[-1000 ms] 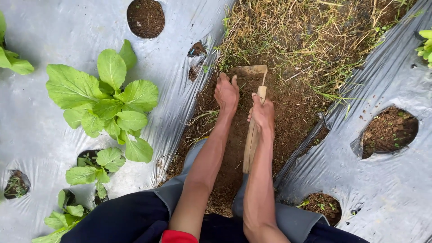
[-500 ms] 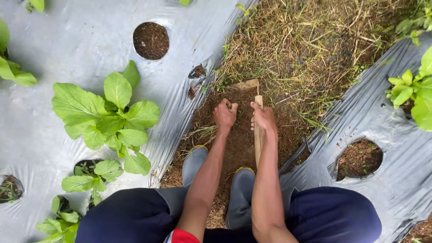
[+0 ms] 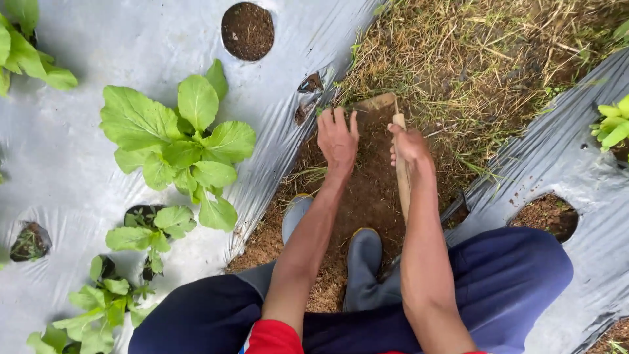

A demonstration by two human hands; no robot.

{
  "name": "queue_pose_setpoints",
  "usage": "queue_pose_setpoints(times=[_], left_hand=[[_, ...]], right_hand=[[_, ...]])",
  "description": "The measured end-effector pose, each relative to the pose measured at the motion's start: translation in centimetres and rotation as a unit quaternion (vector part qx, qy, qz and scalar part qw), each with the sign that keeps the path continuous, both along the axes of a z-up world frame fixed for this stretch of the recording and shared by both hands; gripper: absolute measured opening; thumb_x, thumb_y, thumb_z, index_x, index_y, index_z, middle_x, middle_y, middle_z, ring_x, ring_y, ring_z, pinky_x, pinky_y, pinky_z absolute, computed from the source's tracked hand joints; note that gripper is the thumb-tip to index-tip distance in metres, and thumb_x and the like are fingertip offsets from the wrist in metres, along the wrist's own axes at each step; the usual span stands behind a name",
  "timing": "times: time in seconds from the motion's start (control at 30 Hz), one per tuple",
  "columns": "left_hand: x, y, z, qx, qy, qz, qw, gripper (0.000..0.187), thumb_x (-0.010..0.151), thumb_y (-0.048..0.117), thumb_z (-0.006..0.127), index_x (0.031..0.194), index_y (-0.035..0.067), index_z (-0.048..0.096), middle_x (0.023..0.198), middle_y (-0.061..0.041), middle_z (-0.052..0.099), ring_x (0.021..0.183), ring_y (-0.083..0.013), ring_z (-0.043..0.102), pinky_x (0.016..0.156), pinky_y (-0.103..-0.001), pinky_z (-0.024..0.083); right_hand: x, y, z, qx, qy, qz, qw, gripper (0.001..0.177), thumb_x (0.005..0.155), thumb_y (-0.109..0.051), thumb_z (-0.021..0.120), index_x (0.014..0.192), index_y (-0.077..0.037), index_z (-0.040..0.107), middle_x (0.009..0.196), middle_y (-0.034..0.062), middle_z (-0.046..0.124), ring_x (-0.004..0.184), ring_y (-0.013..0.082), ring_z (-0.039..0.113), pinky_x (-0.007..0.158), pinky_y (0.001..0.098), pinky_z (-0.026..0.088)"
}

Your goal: The person walks between rows of young leafy plants growing through plastic mulch, then squats and uses a small hand hoe to scrape and remove weeds from the soil strip between the rows. The person repeatedly scrapes the soil surface and gathers the loosened weeds by hand.

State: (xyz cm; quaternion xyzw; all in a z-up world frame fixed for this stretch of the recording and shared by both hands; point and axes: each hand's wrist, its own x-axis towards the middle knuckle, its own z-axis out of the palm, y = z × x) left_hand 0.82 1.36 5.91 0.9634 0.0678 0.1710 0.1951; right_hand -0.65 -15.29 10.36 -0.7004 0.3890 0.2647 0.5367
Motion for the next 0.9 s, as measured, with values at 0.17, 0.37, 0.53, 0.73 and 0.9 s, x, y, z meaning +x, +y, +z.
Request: queue_pose_setpoints(times=[0.17,0.37,0.53,0.73,0.9], left_hand=[[1.4,0.3,0.1,-0.002,0.124,0.027,0.992,0.037,0.099,0.042,0.065,0.116,0.009,0.058,0.104,-0.011,0.06,0.091,-0.0241,0.067,0.072,-0.036,0.061],[0.9,0.1,-4.0,-0.148,0.124,0.047,0.98,0.021,0.105,0.023,0.057,0.108,0.003,0.061,0.086,-0.014,0.061,0.076,-0.0336,0.071,0.06,-0.047,0.064],[0.0,-0.4,-3.7,-0.286,0.079,0.096,0.95,0.012,0.102,0.015,0.062,0.103,0.005,0.068,0.083,-0.015,0.066,0.076,-0.0365,0.072,0.06,-0.044,0.062],[-0.5,-1.7,-4.2,-0.31,0.084,0.126,0.939,0.012,0.099,0.01,0.062,0.105,0.004,0.07,0.086,-0.017,0.07,0.077,-0.0329,0.073,0.065,-0.043,0.062],[-1.8,-2.0,-7.7,-0.293,0.047,0.115,0.948,0.031,0.104,0.033,0.051,0.102,0.006,0.066,0.083,-0.017,0.066,0.075,-0.0365,0.072,0.06,-0.047,0.06]], right_hand=[[-1.5,1.1,1.2,0.004,-0.003,-0.03,1.0,0.041,0.095,-0.042,0.062,0.087,-0.001,0.061,0.065,0.0123,0.06,0.05,0.0195,0.061,0.044,0.0369,0.059],[-1.2,0.5,1.2,-0.004,-0.044,-0.038,0.998,0.042,0.095,-0.045,0.064,0.089,-0.003,0.06,0.064,0.012,0.06,0.05,0.0182,0.062,0.043,0.0361,0.06],[-0.5,1.7,4.5,-0.012,-0.122,-0.062,0.99,0.039,0.101,-0.044,0.058,0.094,-0.005,0.057,0.064,0.0091,0.059,0.049,0.0151,0.061,0.045,0.0308,0.059],[-1.0,3.9,3.8,-0.022,-0.14,-0.014,0.99,0.033,0.102,-0.038,0.055,0.093,-0.007,0.056,0.059,0.0078,0.059,0.044,0.0147,0.06,0.042,0.0298,0.057],[-1.9,3.8,3.7,-0.023,-0.191,-0.024,0.981,0.031,0.104,-0.035,0.055,0.093,-0.006,0.056,0.056,0.0102,0.059,0.044,0.0157,0.06,0.04,0.029,0.054]])
